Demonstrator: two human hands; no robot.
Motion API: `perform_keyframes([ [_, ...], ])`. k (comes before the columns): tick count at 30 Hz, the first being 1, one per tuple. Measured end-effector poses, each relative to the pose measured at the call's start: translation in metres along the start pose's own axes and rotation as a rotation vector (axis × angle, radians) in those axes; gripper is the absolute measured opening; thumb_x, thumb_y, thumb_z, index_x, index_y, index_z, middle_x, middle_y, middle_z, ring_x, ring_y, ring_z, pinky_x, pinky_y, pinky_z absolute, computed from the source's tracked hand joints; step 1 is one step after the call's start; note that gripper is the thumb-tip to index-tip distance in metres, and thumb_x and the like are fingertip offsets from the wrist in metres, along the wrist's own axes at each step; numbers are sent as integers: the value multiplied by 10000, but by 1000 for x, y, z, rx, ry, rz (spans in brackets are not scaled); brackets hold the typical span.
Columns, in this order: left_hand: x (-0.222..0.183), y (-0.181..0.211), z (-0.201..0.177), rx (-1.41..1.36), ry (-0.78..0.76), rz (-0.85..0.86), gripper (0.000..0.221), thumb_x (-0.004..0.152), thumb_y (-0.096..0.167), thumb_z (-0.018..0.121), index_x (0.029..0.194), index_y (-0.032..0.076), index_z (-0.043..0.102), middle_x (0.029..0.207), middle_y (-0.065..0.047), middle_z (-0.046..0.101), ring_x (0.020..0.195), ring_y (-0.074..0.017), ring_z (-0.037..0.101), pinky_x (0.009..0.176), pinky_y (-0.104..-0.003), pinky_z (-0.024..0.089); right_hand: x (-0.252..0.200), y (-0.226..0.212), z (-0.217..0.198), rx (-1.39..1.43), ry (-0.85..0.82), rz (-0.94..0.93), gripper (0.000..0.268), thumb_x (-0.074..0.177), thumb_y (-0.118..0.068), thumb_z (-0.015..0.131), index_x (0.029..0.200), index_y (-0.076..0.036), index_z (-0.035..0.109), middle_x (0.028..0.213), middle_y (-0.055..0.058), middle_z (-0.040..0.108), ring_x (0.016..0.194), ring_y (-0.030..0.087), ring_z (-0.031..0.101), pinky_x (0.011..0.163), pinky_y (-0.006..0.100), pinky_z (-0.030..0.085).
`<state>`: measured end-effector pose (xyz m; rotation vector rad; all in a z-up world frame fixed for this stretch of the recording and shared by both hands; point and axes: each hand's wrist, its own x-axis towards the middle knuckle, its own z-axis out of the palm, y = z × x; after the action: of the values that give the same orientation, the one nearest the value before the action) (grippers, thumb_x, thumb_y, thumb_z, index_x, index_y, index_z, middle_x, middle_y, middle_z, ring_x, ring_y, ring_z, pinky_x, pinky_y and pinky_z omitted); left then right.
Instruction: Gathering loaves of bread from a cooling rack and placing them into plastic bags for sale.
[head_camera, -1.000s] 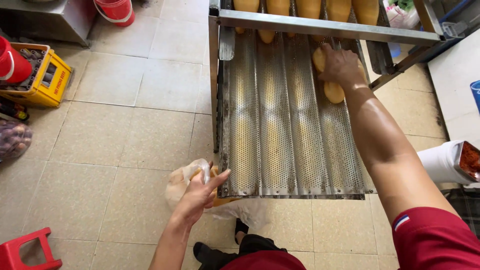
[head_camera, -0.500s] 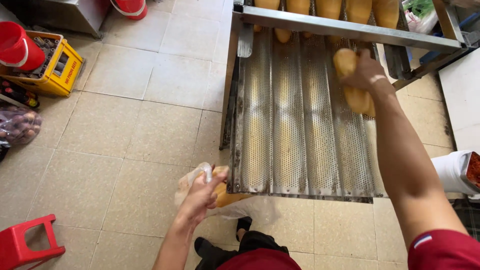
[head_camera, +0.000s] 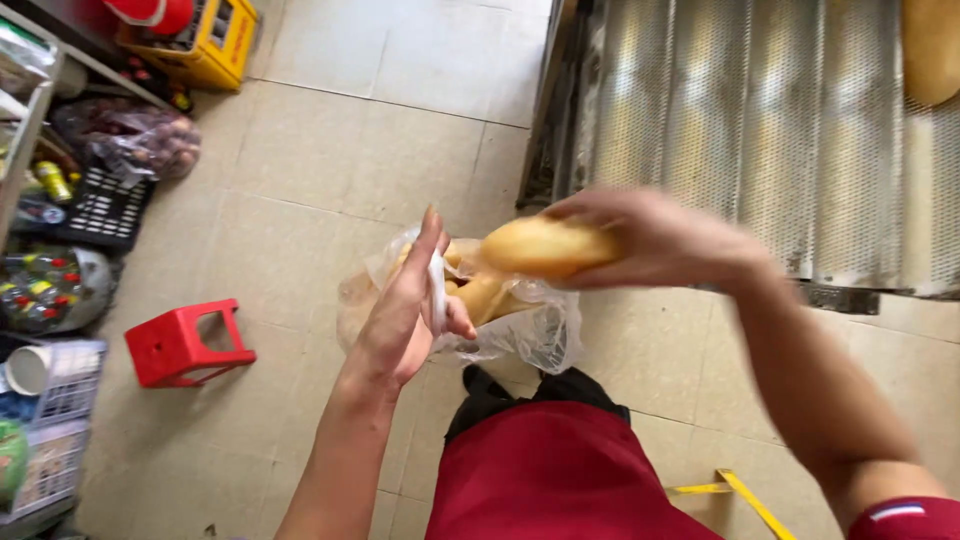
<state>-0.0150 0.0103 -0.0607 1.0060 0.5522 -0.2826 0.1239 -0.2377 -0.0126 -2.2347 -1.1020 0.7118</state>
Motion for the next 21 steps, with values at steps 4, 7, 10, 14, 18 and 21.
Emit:
perform_keyframes([
  [4,-54,22,7,19,-73,116,1052,872,712,521,1617,81,130,1662,-107,273,506,-179,550,556,-373,545,80,-28,115,-21,-38,-330,779,740,-466,868,1369,-90,604,1336,135,664,1159,296,670,1008,445,523],
  [7,-76,32,2,-18,-242,214,1005,899,675,534,1639,111,156,1697,-149,280,514,-153,471,512,-382,499,116,-26,164,-341,-132,-243,386,955,-368,721,1325,-261,698,1337,-2,736,1233,207,690,1148,384,515],
  [10,-82,51,-19,-46,-196,311,1021,962,728,463,1661,47,161,1687,-172,272,524,-147,455,541,-373,500,106,-11,151,-362,152,-429,512,907,-293,724,1395,-173,630,1441,131,610,1302,336,592,1159,516,414],
  [14,-69,55,-34,-41,-204,285,1112,943,792,487,1684,77,69,1694,-118,218,503,-179,442,544,-378,486,48,-22,57,35,96,-351,599,899,-218,677,1478,-140,545,1519,158,539,1363,361,550,1133,525,462],
  [18,-47,43,-38,-49,-204,215,1151,920,818,516,1681,103,33,1682,-121,229,473,-181,433,524,-381,483,17,99,-40,-126,576,140,456,920,-278,746,1341,-152,626,1452,77,612,1316,248,600,1063,429,530],
  [21,-35,37,-40,-70,-248,217,1124,945,805,516,1675,109,19,1675,-130,225,465,-177,442,520,-383,490,-17,317,-97,-352,1115,551,753,874,-372,820,1467,-5,535,1353,257,579,1214,371,574,998,509,500],
])
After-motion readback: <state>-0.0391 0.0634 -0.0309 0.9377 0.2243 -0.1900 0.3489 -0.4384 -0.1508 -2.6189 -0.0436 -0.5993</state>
